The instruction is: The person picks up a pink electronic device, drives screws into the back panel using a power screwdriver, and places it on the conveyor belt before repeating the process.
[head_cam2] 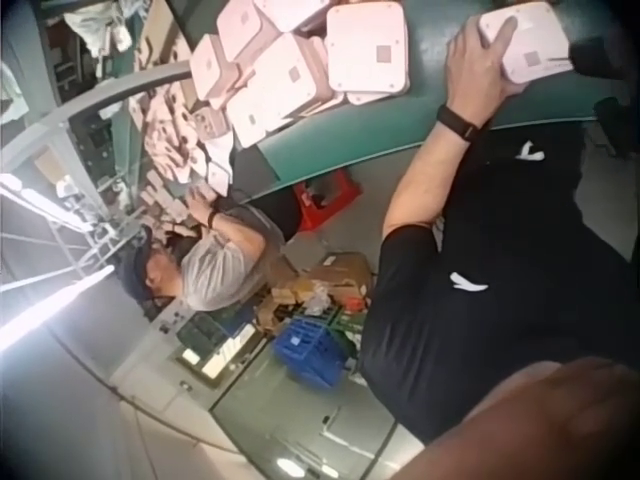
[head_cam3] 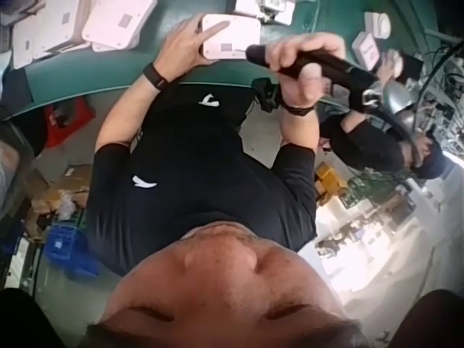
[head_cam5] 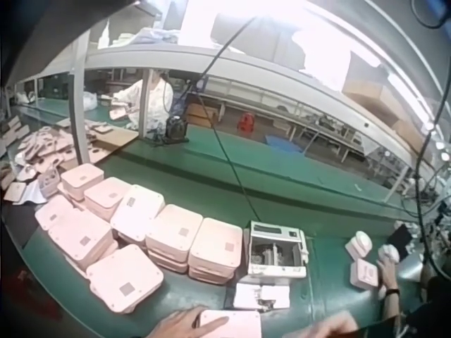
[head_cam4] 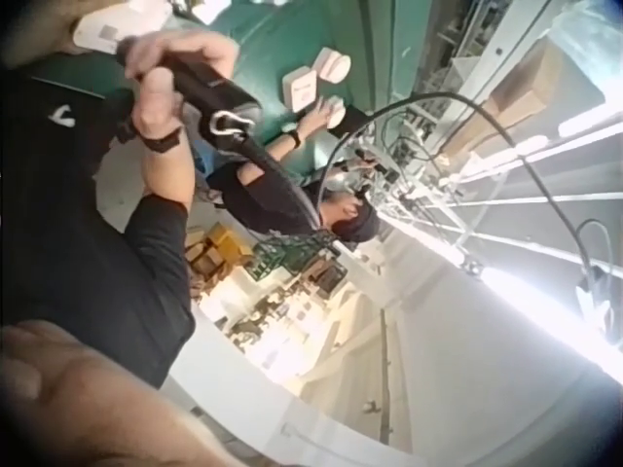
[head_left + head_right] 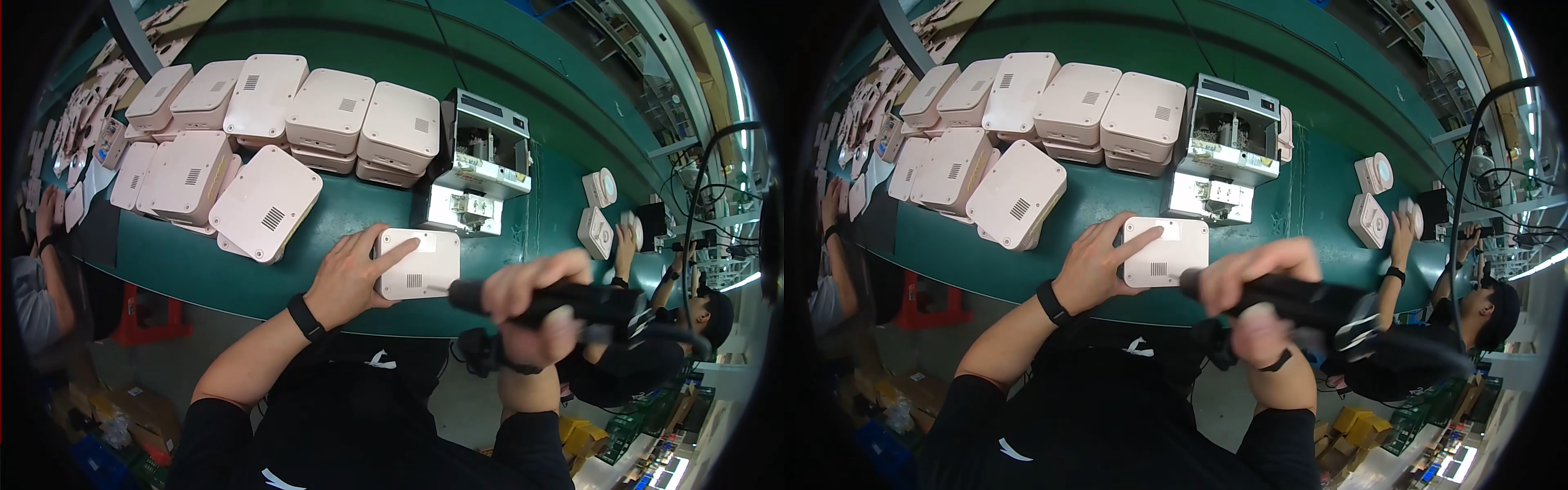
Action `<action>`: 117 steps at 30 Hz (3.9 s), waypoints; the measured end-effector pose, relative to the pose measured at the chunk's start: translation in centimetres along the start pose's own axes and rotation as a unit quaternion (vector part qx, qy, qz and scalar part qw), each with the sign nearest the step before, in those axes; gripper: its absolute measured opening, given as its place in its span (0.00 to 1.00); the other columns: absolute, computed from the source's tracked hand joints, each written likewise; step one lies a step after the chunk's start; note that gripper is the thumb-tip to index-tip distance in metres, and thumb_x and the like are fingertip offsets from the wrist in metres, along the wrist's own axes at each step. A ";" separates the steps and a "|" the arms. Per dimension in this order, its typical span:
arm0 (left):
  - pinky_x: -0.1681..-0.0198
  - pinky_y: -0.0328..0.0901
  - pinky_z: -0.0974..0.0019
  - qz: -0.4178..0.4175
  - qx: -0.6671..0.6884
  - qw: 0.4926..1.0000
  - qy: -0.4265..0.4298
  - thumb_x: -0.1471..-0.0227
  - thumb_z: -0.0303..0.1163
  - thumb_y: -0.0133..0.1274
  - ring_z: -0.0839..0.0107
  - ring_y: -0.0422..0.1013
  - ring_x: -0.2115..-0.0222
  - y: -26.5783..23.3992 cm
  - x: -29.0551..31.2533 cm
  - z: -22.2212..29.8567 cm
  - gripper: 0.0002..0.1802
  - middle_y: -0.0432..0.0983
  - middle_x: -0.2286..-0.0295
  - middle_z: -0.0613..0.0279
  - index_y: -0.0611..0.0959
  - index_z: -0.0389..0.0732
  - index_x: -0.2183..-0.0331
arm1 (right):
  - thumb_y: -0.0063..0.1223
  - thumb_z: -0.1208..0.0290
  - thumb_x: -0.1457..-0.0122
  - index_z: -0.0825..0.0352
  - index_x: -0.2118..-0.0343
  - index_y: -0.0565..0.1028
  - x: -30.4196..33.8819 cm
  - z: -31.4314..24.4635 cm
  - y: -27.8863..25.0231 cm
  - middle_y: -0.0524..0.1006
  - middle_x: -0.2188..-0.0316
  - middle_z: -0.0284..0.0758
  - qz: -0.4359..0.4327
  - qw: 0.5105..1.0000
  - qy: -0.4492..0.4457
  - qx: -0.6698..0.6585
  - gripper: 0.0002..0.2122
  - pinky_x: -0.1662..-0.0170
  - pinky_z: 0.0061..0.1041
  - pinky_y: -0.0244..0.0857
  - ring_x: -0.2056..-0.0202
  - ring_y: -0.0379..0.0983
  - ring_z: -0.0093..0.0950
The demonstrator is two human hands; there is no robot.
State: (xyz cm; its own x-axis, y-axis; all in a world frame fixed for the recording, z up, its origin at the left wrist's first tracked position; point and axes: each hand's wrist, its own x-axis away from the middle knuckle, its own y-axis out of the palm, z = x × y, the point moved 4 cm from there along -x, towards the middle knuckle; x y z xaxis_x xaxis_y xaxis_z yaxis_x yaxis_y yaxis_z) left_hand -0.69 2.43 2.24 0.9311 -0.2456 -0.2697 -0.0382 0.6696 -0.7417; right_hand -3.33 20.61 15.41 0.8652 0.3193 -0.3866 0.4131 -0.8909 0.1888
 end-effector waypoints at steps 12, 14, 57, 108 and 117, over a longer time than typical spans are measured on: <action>0.48 0.64 0.53 -0.012 0.021 1.000 0.012 0.68 0.39 0.72 0.51 0.68 0.51 2.0 -1.1 1.2 0.49 0.66 0.50 0.50 0.71 0.59 0.41 | 0.50 0.60 0.40 0.64 0.61 0.63 -4.4 1.9 -4.4 0.67 0.80 0.34 0.112 0.993 -0.017 0.025 0.14 0.75 0.30 0.62 0.83 0.65 0.26; 0.47 0.63 0.53 -0.018 0.027 0.999 0.003 0.68 0.39 0.72 0.51 0.67 0.51 2.0 -1.2 1.1 0.49 0.66 0.50 0.50 0.71 0.59 0.41 | 0.51 0.59 0.41 0.64 0.61 0.63 -3.2 1.0 -3.3 0.68 0.80 0.34 0.090 0.996 -0.015 0.011 0.15 0.75 0.30 0.62 0.83 0.65 0.26; 0.44 0.62 0.69 -0.275 0.483 0.808 -0.197 0.60 0.31 0.70 0.72 0.69 0.51 -1.2 0.7 0.4 0.45 0.73 0.49 0.57 0.70 0.38 0.40 | 0.44 0.54 0.38 0.66 0.61 0.68 2.4 -6.7 -7.3 0.66 0.79 0.29 0.243 0.951 -0.192 -0.014 0.17 0.77 0.23 0.57 0.84 0.60 0.20; 0.53 0.70 0.56 0.007 0.078 0.997 -0.022 0.74 0.30 0.74 0.50 0.71 0.54 1.1 1.1 0.7 0.48 0.64 0.48 0.48 0.75 0.50 0.45 | 0.58 0.57 0.44 0.62 0.63 0.61 3.1 1.9 -5.1 0.68 0.81 0.32 0.103 0.994 0.012 0.014 0.19 0.76 0.27 0.63 0.83 0.64 0.24; 0.53 0.70 0.56 0.012 0.075 0.997 -0.019 0.73 0.30 0.74 0.50 0.71 0.55 0.9 1.3 0.8 0.48 0.64 0.48 0.49 0.75 0.50 0.45 | 0.57 0.58 0.44 0.63 0.62 0.61 2.6 2.4 -4.6 0.68 0.81 0.32 0.056 0.998 0.026 0.032 0.18 0.76 0.27 0.63 0.84 0.63 0.23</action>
State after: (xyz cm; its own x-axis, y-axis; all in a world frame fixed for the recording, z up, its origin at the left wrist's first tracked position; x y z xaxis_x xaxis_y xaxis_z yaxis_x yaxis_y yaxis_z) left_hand 0.80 3.24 1.69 0.9440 -0.2033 -0.2601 -0.0081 0.7735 -0.6338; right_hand -3.66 24.73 11.36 0.9192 0.2318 -0.3183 0.2957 -0.9402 0.1693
